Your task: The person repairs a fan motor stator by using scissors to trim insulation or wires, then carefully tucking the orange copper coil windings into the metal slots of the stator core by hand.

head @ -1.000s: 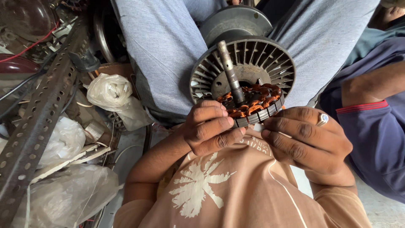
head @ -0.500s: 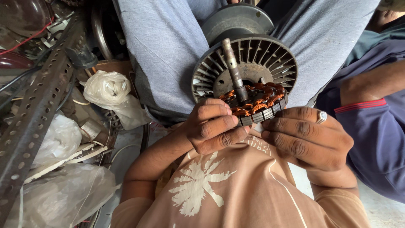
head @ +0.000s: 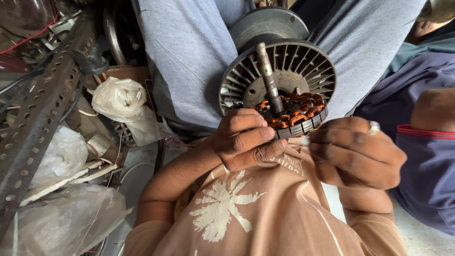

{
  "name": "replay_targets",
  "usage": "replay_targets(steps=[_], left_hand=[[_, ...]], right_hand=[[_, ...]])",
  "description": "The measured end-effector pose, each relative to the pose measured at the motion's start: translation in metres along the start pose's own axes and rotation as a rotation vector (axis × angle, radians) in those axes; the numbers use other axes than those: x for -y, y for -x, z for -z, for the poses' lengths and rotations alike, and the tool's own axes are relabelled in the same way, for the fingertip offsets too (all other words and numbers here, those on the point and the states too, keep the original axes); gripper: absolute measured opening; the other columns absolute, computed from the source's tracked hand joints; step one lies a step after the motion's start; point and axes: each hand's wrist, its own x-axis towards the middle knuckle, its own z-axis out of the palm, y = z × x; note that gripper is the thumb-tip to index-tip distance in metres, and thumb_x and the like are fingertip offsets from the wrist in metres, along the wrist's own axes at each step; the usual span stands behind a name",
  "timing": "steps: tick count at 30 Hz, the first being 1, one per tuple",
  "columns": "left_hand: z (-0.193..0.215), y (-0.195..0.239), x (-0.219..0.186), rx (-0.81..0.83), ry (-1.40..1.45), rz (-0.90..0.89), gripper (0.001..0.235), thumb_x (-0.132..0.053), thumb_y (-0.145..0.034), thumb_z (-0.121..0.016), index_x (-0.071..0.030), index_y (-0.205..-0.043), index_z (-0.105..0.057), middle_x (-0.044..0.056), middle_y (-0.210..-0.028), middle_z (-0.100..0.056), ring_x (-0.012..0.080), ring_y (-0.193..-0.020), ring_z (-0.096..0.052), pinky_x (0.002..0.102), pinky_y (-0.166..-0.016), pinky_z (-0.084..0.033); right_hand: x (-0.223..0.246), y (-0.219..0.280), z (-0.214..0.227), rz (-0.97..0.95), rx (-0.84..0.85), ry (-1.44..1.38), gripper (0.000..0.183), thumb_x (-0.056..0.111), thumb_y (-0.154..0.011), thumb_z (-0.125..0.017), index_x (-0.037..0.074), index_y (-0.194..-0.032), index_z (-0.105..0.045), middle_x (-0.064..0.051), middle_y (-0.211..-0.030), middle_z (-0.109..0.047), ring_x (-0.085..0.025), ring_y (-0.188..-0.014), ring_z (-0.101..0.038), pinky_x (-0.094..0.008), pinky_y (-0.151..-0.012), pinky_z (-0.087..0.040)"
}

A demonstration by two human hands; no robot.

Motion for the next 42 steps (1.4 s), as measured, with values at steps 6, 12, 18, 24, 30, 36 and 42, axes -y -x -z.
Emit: replay_targets(steps=[6,12,18,24,30,36,42], left_hand=[[0.003,-0.002,-0.002,0.021,-0.025,0.008,0.031,-0.011,-0.091,-0.091,-0.007,-0.117,-0.074,0.005,-0.119,-0.053,0.0224,-0.108,-0.054,0.035,-0.088,-0.059],[0.000,-0.002,-0.003,0.002,-0.060,0.006,0.029,-0.010,-0.093,-0.088,-0.006,-0.118,-0.074,0.006,-0.120,-0.053,0.0225,-0.108,-0.054,0.036,-0.087,-0.058],[-0.003,-0.001,-0.002,-0.021,-0.062,0.001,0.028,-0.011,-0.092,-0.086,-0.006,-0.117,-0.075,0.005,-0.117,-0.055,0.0214,-0.105,-0.057,0.035,-0.085,-0.059],[-0.002,-0.001,-0.001,-0.011,-0.061,0.004,0.028,-0.012,-0.092,-0.087,-0.006,-0.117,-0.075,0.006,-0.117,-0.055,0.0210,-0.105,-0.057,0.034,-0.086,-0.059],[-0.001,-0.001,0.000,-0.005,-0.038,0.001,0.028,-0.015,-0.091,-0.087,-0.006,-0.116,-0.076,0.005,-0.118,-0.055,0.0210,-0.105,-0.057,0.034,-0.087,-0.058],[0.000,0.000,0.001,0.026,-0.018,-0.006,0.029,-0.015,-0.093,-0.086,-0.005,-0.118,-0.075,0.006,-0.119,-0.053,0.0220,-0.105,-0.057,0.035,-0.088,-0.058],[-0.002,0.000,0.000,0.006,-0.008,0.007,0.028,-0.011,-0.094,-0.087,-0.004,-0.117,-0.074,0.006,-0.119,-0.054,0.0215,-0.106,-0.058,0.034,-0.088,-0.058]], right_hand=[[0.003,0.002,0.002,-0.236,-0.154,-0.029,0.011,-0.010,-0.075,-0.070,-0.007,-0.083,-0.062,-0.020,-0.075,-0.063,-0.031,-0.070,-0.066,-0.041,-0.069,-0.061],[0.015,-0.006,-0.012,-0.250,-0.127,0.023,0.009,-0.012,-0.075,-0.073,-0.007,-0.078,-0.065,-0.017,-0.072,-0.064,-0.027,-0.067,-0.066,-0.037,-0.066,-0.059],[0.014,-0.011,-0.010,-0.055,0.025,0.125,0.007,-0.009,-0.074,-0.075,-0.008,-0.077,-0.069,-0.017,-0.072,-0.067,-0.028,-0.068,-0.068,-0.036,-0.066,-0.058],[0.014,-0.018,-0.006,-0.015,0.111,0.119,0.006,-0.007,-0.077,-0.074,-0.008,-0.083,-0.072,-0.017,-0.074,-0.068,-0.028,-0.068,-0.068,-0.034,-0.067,-0.059],[0.012,-0.023,-0.005,-0.026,0.121,0.058,0.005,-0.009,-0.075,-0.072,-0.009,-0.080,-0.071,-0.016,-0.071,-0.067,-0.026,-0.065,-0.069,-0.034,-0.065,-0.060],[0.027,-0.035,-0.009,-0.079,0.162,0.162,0.010,-0.013,-0.071,-0.073,-0.008,-0.079,-0.069,-0.017,-0.070,-0.067,-0.027,-0.065,-0.069,-0.035,-0.063,-0.059],[0.031,-0.024,-0.010,-0.100,0.159,0.233,0.012,-0.014,-0.075,-0.077,-0.010,-0.085,-0.072,-0.020,-0.077,-0.068,-0.029,-0.072,-0.070,-0.036,-0.069,-0.058]])
